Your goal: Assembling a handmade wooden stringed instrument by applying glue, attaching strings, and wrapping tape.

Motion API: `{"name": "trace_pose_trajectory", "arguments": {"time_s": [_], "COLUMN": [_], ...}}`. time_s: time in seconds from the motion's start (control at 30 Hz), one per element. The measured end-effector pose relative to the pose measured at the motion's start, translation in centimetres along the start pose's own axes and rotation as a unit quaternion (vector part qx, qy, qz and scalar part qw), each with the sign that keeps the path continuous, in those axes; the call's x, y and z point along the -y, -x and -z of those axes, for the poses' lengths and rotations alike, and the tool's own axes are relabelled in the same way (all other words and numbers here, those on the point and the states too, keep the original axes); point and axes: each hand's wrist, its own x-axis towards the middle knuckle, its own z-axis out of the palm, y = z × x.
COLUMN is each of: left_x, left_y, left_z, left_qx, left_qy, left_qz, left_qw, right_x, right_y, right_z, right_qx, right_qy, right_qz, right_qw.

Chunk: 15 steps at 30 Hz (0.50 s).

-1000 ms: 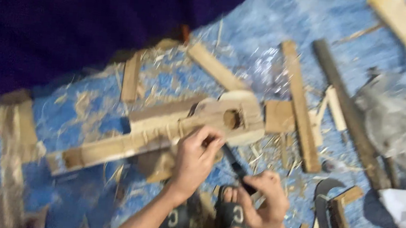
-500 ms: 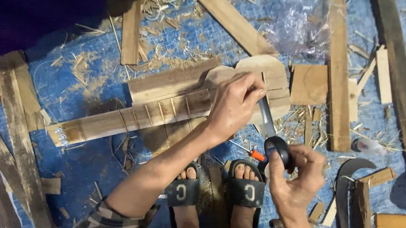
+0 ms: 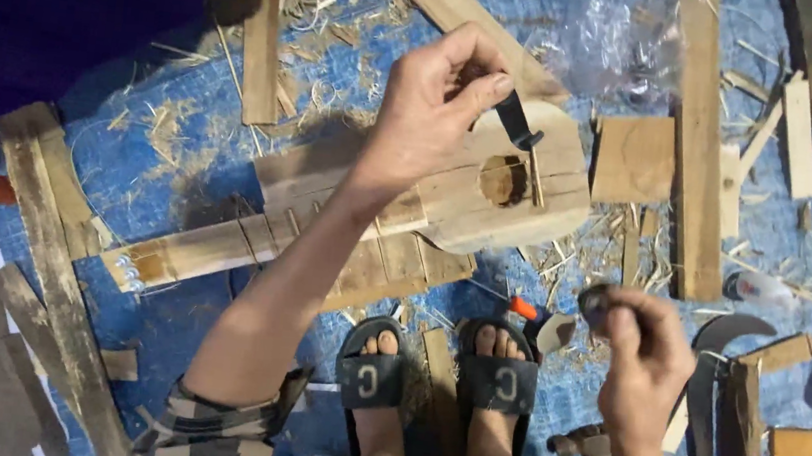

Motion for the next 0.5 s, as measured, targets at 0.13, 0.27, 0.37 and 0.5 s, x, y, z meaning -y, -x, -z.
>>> {"name": "trace_pose_trajectory", "arguments": {"time_s": [0.13, 0.27, 0.37, 0.5], "left_x": [-3.6, -6.7, -7.6, -8.6], "left_y": [1.4, 2.7, 3.7, 4.4], "left_z": [0.1, -0.7, -1.7, -2.0], "left_qx": [0.091, 0.138, 0.151, 0.152], "left_qy": [0.184, 0.209, 0.224, 0.262], "left_qz": [0.098, 0.148, 0.108, 0.129], "left_qw": [0.974, 0.957, 0.957, 0.944], "right_x": [0.5, 3.7, 7.1, 6.7], "right_y": [-2.8, -5.5, -6.3, -6.2], "right_z": [-0.1, -1.2, -1.4, -2.7], "right_qx": [0.046, 0.070, 0.120, 0.122], "right_qy": [-0.223, -0.201, -0.186, -0.231], "right_qz": [-0.005, 0.090, 0.049, 0.000], "right_qw": [0.974, 0.973, 0.974, 0.965]}}
